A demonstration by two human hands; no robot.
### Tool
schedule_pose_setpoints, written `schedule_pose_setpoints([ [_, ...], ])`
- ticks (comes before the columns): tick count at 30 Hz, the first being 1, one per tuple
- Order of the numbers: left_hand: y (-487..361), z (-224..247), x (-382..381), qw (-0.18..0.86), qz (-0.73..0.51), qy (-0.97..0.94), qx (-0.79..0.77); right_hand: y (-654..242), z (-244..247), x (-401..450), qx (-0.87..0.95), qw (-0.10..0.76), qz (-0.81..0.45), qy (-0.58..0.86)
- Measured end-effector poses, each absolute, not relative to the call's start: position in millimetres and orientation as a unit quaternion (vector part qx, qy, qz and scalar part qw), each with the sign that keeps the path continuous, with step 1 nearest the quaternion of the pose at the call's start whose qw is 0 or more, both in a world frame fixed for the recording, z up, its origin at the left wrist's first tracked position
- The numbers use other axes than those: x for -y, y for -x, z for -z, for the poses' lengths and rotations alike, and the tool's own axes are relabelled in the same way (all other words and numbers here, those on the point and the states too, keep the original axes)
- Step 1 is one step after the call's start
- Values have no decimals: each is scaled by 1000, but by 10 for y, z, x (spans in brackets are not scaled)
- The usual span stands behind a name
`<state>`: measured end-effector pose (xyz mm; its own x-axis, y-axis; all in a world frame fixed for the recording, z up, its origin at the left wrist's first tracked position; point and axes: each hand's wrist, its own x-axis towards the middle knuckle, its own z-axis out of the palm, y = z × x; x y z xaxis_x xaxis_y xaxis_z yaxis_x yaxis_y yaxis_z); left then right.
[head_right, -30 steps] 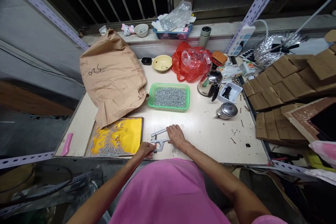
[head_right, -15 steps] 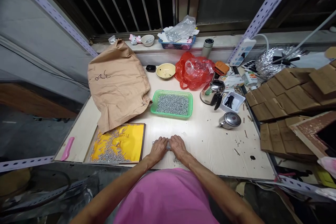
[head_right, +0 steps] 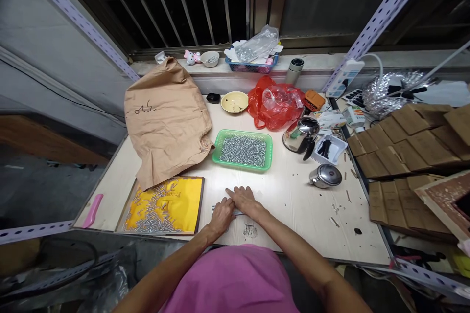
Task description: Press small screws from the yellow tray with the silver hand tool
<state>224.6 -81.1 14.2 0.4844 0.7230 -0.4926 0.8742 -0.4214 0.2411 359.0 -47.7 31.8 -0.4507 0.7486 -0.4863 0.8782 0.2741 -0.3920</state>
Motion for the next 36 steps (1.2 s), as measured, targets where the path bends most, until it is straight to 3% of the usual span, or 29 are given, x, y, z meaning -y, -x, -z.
schedule_pose_setpoints([
  [17, -2235, -113, 832, 234, 164, -825, -487, -3231, -80, -74, -748, 140, 137, -634],
  [24, -2221, -105, 840, 236, 161, -829, -481, -3199, -130, -21, -728, 142, 207, -638],
  [30, -2220, -112, 844, 217, 150, -837, -479, -3754, -260, 418, -784, 99, 283, -543],
  [36, -2227, -177, 837, 192, 158, -848, -467, -3775, -35, 1029, -822, 61, 196, -531],
])
